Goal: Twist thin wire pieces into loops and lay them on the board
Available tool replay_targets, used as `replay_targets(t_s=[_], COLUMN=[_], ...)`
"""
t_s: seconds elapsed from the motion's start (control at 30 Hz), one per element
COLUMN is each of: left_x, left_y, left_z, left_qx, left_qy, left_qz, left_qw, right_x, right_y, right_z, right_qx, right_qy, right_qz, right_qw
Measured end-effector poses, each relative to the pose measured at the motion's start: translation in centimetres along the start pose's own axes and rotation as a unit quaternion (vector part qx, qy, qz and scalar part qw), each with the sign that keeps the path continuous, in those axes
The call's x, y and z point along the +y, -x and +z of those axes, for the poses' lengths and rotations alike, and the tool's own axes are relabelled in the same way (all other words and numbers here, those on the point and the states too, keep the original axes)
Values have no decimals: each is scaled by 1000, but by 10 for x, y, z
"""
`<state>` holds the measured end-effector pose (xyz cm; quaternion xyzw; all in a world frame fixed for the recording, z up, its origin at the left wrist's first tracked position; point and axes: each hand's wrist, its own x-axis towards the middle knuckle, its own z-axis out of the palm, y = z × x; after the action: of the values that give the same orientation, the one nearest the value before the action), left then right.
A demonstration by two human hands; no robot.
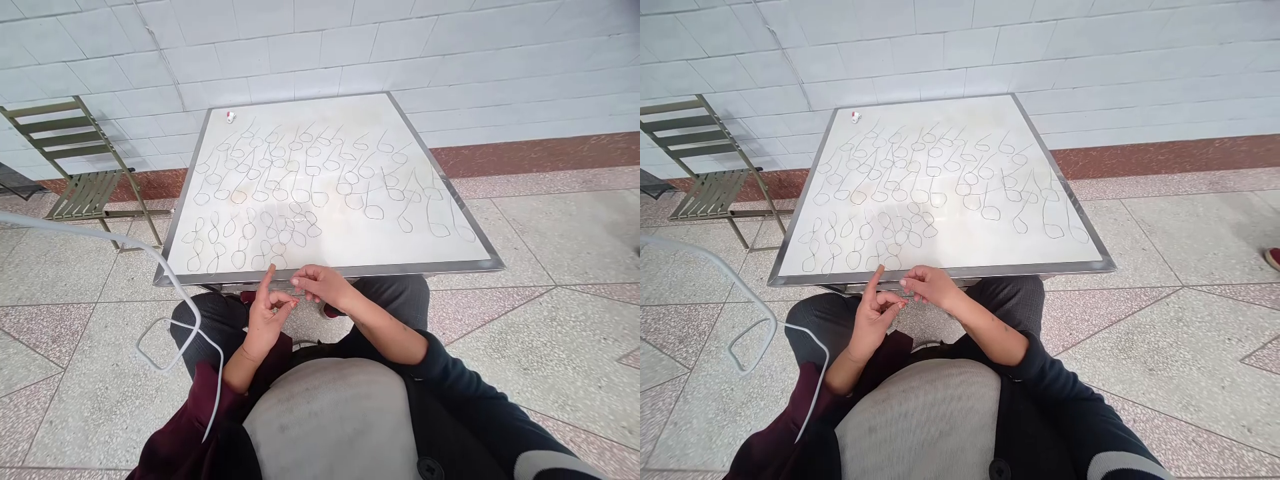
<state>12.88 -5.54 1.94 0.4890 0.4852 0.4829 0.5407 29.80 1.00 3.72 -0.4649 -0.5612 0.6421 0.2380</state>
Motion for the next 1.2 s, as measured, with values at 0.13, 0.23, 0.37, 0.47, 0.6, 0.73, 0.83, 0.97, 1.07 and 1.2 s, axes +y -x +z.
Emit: replay_targets(t_s=[0.13, 0.23, 0.37, 0.47, 0.6, 0.73, 0.83, 0.97, 1.07, 1.2], left_x=[0, 0, 0, 2, 4, 4, 4, 5, 5, 7], left_y=[0, -1, -2, -1, -1, 0, -1, -1, -1, -1], left_z=[1, 1, -1, -1, -1, 0, 1, 2, 3, 3], left_qx=[-4, -27, -56, -61, -68, -67, -63, -70, -73, -73], left_qy=[57, 97, 133, 141, 137, 132, 128, 146, 164, 180], left_qz=[-48, -111, -172, -190, -190, -180, -181, -192, -196, -199], left_qw=[997, 989, 974, 970, 970, 973, 973, 968, 964, 961], right_x=[5, 11, 19, 24, 25, 20, 17, 10, 3, -4], right_y=[-2, -3, -3, -2, 1, 4, 6, 9, 11, 12], right_z=[4, 5, 2, -6, -15, -21, -23, -25, -26, -27], right_qx=[20, 11, 1, -8, -48, -51, -55, -58, -48, -56], right_qy=[-58, -57, 18, 97, 146, 199, 213, 217, 203, 200], right_qz=[-23, -87, -195, -272, -315, -320, -312, -263, -220, -221], right_qw=[998, 995, 981, 957, 937, 925, 924, 938, 953, 953])
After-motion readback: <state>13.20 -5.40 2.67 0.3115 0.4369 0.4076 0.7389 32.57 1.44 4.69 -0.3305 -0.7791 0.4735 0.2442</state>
